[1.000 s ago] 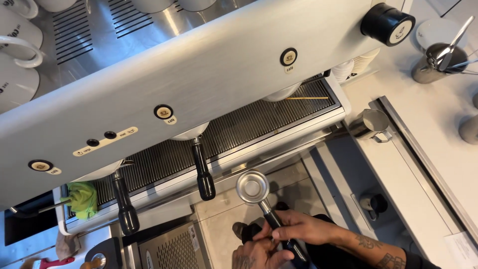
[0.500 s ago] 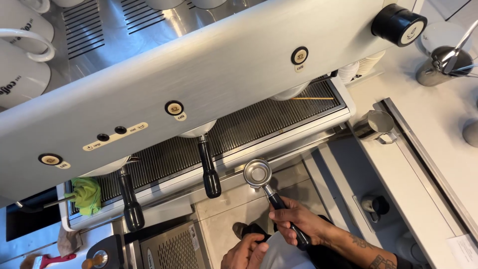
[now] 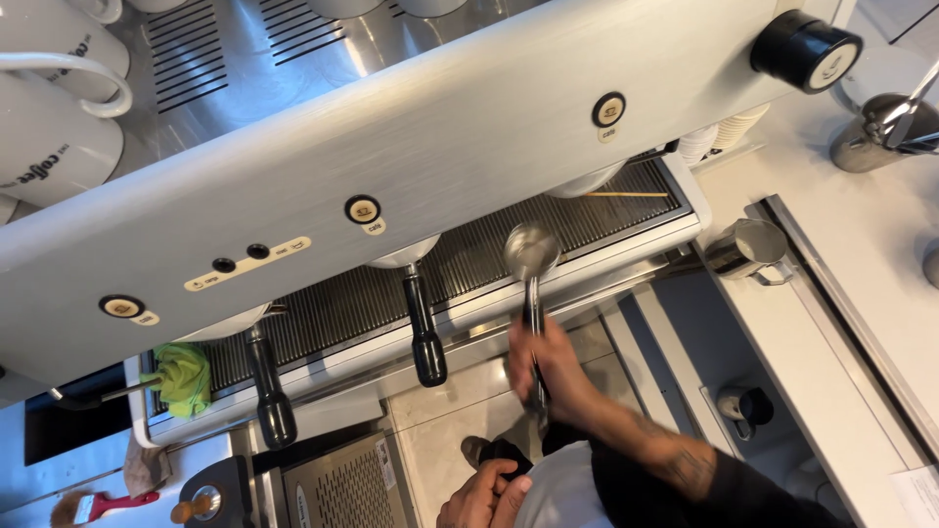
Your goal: Preparing a latte, including steaming milk, pouring latte art, and cleaning the espresso machine and workspace.
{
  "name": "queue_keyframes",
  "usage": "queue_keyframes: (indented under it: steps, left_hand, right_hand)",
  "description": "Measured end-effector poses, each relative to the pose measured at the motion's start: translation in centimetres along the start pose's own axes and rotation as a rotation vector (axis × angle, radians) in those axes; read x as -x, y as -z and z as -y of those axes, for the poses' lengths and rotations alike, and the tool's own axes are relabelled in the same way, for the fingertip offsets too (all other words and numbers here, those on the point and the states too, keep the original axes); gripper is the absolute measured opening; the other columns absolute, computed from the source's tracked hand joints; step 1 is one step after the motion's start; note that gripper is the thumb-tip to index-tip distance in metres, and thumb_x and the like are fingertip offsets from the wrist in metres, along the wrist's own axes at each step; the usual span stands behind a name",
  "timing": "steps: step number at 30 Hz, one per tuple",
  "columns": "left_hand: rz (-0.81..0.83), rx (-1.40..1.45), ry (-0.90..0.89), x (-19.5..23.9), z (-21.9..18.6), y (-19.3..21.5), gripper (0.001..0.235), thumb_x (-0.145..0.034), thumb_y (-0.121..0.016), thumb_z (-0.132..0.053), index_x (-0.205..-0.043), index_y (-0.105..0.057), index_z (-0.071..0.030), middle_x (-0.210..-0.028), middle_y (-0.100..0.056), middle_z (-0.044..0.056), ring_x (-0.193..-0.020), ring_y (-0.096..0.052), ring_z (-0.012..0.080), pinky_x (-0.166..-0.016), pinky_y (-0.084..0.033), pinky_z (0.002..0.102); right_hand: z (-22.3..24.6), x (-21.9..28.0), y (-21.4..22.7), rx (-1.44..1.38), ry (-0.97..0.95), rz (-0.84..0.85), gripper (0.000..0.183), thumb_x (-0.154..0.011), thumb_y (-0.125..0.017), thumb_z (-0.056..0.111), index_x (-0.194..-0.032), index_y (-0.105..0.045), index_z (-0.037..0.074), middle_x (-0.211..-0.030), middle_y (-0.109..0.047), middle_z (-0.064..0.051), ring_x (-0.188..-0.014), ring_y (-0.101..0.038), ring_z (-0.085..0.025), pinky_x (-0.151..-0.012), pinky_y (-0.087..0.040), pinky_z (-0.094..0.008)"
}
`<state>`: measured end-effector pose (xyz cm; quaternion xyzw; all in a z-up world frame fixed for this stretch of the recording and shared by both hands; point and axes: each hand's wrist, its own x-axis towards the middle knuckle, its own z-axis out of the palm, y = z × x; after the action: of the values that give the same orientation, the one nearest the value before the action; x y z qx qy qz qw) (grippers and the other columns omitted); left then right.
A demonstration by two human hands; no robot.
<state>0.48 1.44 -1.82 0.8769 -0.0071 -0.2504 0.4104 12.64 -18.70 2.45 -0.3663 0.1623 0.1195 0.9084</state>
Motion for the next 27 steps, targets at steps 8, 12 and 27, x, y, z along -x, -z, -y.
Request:
queue_keyframes:
  steps: [8, 12, 27]
  left_hand:
    - [-0.010, -0.055, 0.142, -1.3, 10.7, -4.0, 0.044, -0.090, -0.073, -0.050, -0.114, -0.074, -0.012, -0.062, -0.064, 0.002, -0.058, -0.065, 0.0103, -0.060, -0.054, 0.028]
    - [-0.082, 0.069, 0.099, -2.5, 14.2, -4.4, 0.047, -0.084, -0.077, -0.048, -0.112, -0.076, -0.010, -0.060, -0.068, 0.002, -0.059, -0.070, 0.0094, -0.063, -0.058, 0.027]
    - [0.168, -0.055, -0.118, -4.5, 2.0, 2.2, 0.038, -0.089, -0.073, -0.048, -0.109, -0.075, -0.015, -0.073, -0.073, 0.003, -0.066, -0.075, 0.0117, -0.064, -0.060, 0.028]
  right_hand:
    - [3.0, -10.3, -3.4, -0.062, 0.527, -0.090, 0.012, -0.098, -0.057, 0.009, -0.100, -0.045, 0.009, -0.068, -0.045, -0.002, -0.050, -0.050, -0.013, -0.043, -0.046, -0.032]
    - [3.5, -10.7, -3.1, -0.041, 0.614, -0.105, 0.013, -0.102, -0.056, 0.011, -0.099, -0.044, 0.010, -0.069, -0.045, -0.002, -0.052, -0.050, -0.013, -0.045, -0.047, -0.032]
    - [14.4, -3.8, 3.7, 0.372, 0.032, 0.046, 0.015, -0.094, -0.065, 0.010, -0.097, -0.050, 0.007, -0.059, -0.043, 0.002, -0.041, -0.047, -0.012, -0.036, -0.044, -0.032]
